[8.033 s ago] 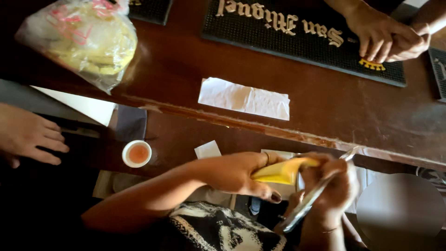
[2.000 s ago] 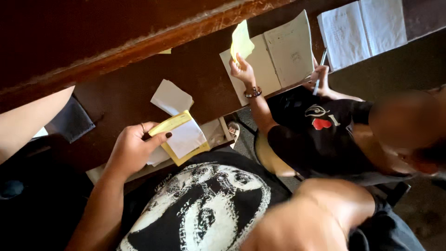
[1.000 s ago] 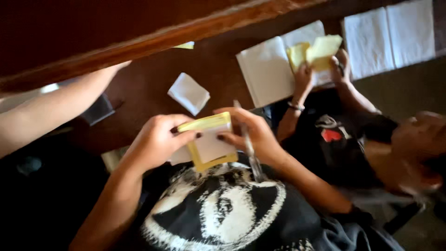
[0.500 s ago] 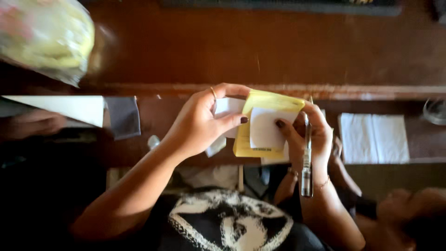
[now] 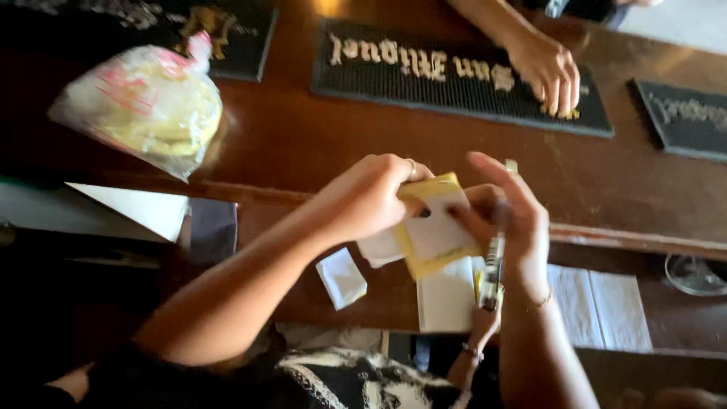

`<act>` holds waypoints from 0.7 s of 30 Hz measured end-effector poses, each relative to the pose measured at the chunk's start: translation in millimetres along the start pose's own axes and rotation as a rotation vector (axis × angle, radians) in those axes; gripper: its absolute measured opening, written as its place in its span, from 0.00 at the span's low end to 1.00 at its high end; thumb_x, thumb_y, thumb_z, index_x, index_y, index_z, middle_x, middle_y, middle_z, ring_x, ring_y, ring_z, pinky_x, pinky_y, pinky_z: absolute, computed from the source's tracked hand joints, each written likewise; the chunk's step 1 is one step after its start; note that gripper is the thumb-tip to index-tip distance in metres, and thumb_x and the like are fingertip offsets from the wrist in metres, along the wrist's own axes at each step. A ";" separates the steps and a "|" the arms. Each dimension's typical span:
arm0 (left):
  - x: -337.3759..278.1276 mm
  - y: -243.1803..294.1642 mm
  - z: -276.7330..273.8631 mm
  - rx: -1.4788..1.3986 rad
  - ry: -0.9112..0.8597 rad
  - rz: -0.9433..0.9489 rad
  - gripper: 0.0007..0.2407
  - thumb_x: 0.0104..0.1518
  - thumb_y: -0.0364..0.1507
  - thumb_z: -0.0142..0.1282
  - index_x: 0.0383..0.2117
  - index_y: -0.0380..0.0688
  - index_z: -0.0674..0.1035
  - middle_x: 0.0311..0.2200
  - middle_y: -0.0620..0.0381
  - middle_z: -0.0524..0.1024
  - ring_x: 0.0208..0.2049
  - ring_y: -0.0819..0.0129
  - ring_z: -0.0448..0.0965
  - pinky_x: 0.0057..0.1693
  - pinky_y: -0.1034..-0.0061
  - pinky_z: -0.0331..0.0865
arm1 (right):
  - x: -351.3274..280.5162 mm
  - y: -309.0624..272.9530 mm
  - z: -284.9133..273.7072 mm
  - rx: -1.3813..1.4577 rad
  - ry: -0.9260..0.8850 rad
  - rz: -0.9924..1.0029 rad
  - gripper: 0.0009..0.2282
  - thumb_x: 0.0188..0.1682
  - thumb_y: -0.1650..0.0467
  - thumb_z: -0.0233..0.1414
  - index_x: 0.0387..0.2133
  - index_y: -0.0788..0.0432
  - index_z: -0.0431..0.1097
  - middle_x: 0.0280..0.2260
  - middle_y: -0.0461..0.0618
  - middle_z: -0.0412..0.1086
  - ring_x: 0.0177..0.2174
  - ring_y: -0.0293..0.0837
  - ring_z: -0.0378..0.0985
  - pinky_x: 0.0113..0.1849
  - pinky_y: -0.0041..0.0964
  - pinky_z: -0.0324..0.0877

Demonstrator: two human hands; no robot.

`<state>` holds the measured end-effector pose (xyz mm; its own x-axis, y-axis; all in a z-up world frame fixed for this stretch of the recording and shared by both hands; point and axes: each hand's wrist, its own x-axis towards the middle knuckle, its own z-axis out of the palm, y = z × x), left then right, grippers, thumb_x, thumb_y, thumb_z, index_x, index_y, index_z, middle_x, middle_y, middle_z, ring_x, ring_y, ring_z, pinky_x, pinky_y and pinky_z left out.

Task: The person sorts and organizes paper order slips on a counter while using a pen to write on them.

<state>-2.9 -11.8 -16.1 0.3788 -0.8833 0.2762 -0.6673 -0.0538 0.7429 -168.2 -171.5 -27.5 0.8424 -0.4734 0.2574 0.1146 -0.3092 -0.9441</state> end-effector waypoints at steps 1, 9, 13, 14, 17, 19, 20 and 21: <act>1.5 -6.6 8.1 0.013 0.014 0.009 0.15 0.53 0.24 0.65 0.48 0.42 0.83 0.43 0.49 0.83 0.45 0.64 0.83 0.51 0.71 0.76 | 2.3 2.7 1.7 0.098 0.133 -0.026 0.25 0.50 0.79 0.54 0.63 0.66 0.60 0.41 0.54 0.77 0.40 0.41 0.80 0.44 0.31 0.76; -9.9 -23.1 70.4 -1.160 0.448 -0.265 0.10 0.54 0.21 0.60 0.42 0.38 0.80 0.37 0.57 0.82 0.39 0.73 0.81 0.50 0.78 0.75 | -20.7 58.5 39.0 0.461 0.333 0.032 0.16 0.51 0.79 0.56 0.53 0.67 0.68 0.44 0.50 0.74 0.42 0.40 0.76 0.42 0.30 0.73; -26.1 -31.8 63.0 -0.963 0.351 -0.332 0.11 0.54 0.20 0.64 0.40 0.37 0.75 0.34 0.53 0.81 0.36 0.70 0.81 0.45 0.75 0.77 | -20.9 55.7 4.6 0.338 0.146 0.060 0.14 0.51 0.79 0.55 0.51 0.65 0.69 0.41 0.48 0.74 0.39 0.36 0.76 0.40 0.29 0.73; -31.5 -32.7 60.8 -0.825 0.357 -0.257 0.13 0.53 0.21 0.64 0.42 0.38 0.74 0.37 0.53 0.80 0.39 0.71 0.80 0.46 0.76 0.77 | -20.3 56.9 2.1 0.213 0.133 0.063 0.13 0.51 0.79 0.56 0.50 0.67 0.70 0.40 0.49 0.75 0.38 0.36 0.75 0.39 0.29 0.72; -35.5 -30.8 63.5 -0.855 0.373 -0.202 0.16 0.53 0.21 0.63 0.46 0.41 0.72 0.40 0.53 0.79 0.42 0.72 0.81 0.48 0.77 0.78 | -24.8 62.3 3.7 0.240 0.146 0.077 0.14 0.51 0.79 0.56 0.50 0.67 0.70 0.40 0.49 0.75 0.38 0.35 0.76 0.40 0.29 0.73; -36.2 -29.7 65.9 -1.021 0.393 -0.218 0.17 0.53 0.22 0.63 0.47 0.43 0.70 0.41 0.53 0.78 0.42 0.72 0.82 0.49 0.76 0.80 | -26.2 65.6 6.8 0.391 0.167 0.081 0.16 0.50 0.79 0.54 0.52 0.65 0.68 0.42 0.48 0.75 0.39 0.36 0.78 0.42 0.30 0.74; -37.8 -28.8 67.3 -1.059 0.347 -0.283 0.15 0.54 0.22 0.62 0.46 0.41 0.72 0.40 0.53 0.79 0.41 0.70 0.83 0.46 0.74 0.81 | -26.9 67.4 10.4 0.385 0.165 0.043 0.15 0.51 0.80 0.54 0.52 0.67 0.69 0.43 0.49 0.74 0.41 0.36 0.77 0.43 0.30 0.73; -39.5 -28.4 68.0 -1.094 0.304 -0.345 0.13 0.55 0.23 0.61 0.45 0.40 0.73 0.39 0.52 0.80 0.40 0.69 0.84 0.44 0.71 0.83 | -26.9 68.4 12.5 0.378 0.159 0.003 0.14 0.52 0.81 0.54 0.52 0.69 0.69 0.44 0.50 0.74 0.42 0.36 0.76 0.45 0.30 0.72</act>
<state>-42.5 -7.1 -89.6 0.6664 -0.7454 -0.0174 0.3472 0.2896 0.8919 -176.4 -169.6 -101.5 0.7544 -0.6046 0.2554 0.3231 0.0034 -0.9464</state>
